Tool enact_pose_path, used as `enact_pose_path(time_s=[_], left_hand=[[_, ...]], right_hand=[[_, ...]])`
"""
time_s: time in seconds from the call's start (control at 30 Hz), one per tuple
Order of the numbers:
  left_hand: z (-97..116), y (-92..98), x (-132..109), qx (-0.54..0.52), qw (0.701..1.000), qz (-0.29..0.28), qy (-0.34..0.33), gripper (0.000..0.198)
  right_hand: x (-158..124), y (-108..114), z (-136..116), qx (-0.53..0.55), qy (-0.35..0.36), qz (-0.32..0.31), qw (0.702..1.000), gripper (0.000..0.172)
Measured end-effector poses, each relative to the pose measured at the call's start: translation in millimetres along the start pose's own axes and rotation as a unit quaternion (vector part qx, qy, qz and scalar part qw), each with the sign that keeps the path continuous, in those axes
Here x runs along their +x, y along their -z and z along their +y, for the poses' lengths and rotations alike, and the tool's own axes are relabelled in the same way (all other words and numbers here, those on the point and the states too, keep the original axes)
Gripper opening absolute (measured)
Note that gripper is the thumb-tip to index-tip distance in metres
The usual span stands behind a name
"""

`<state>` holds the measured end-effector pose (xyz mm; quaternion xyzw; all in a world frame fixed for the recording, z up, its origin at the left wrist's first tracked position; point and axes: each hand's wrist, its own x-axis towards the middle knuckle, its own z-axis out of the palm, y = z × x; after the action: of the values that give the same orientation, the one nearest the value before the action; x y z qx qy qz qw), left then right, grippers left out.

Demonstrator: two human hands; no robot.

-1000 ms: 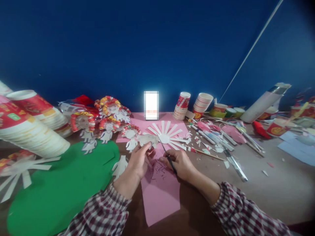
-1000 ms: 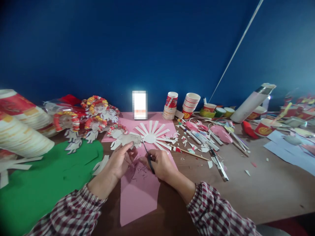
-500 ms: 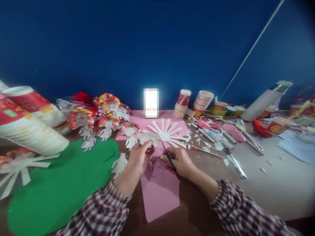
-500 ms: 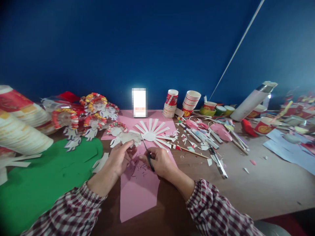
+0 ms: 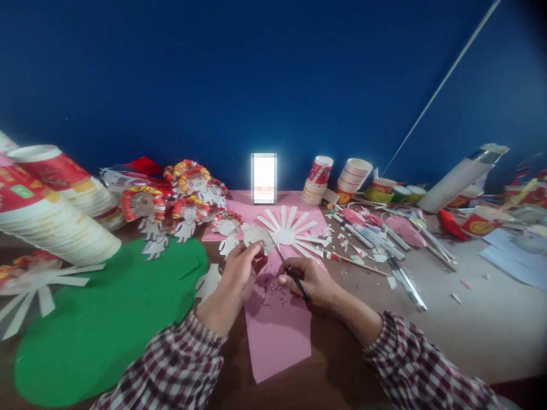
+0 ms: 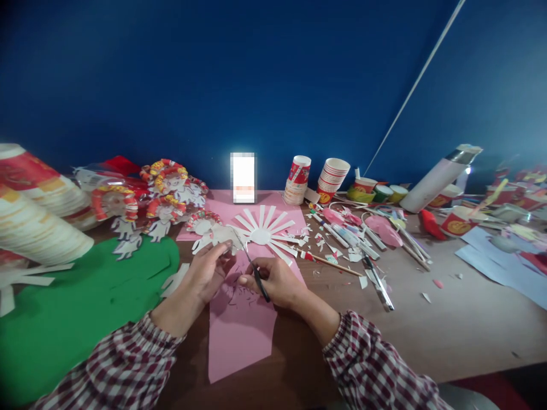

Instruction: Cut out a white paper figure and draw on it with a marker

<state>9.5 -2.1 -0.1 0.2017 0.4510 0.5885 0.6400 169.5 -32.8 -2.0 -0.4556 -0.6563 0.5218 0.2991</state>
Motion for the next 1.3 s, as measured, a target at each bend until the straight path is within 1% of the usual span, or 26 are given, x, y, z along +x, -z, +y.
enact_pose_path(time_s=[0.17,0.3,0.43,0.73,0.9,1.1,1.3], left_hand=[[1.5,1.3,0.1,0.021,1.0,-0.011,-0.004,0.024],[1.6,0.2,0.6,0.049,0.999,-0.005,-0.023,0.024],[2.7,-0.7,0.7,0.047,0.998,0.001,-0.036,0.028],[4.7,0.0,0.4,0.035,0.999,-0.001,-0.024,0.03],[5.5,0.3,0.4,0.034,0.999,0.003,-0.011,0.03],[4.3,1.3,0.8,0.029,1.0,-0.006,-0.01,0.027],[2.8,-1.7,-2.1,0.002,1.0,0.012,0.013,0.025]], right_hand=[[0.3,0.7,2.1,0.018,-0.011,-0.015,1.0,0.037],[0.3,0.2,2.7,0.043,-0.015,-0.011,0.999,0.038],[0.2,-0.7,3.6,0.046,-0.024,-0.004,0.999,0.037],[-0.2,0.1,1.4,0.039,-0.029,-0.009,0.999,0.036],[-0.6,-0.5,0.7,0.034,-0.044,-0.005,0.998,0.038],[-1.2,-0.6,0.2,0.023,-0.026,-0.007,0.999,0.038],[-1.7,-1.5,-3.0,0.027,-0.031,0.007,0.999,0.04]])
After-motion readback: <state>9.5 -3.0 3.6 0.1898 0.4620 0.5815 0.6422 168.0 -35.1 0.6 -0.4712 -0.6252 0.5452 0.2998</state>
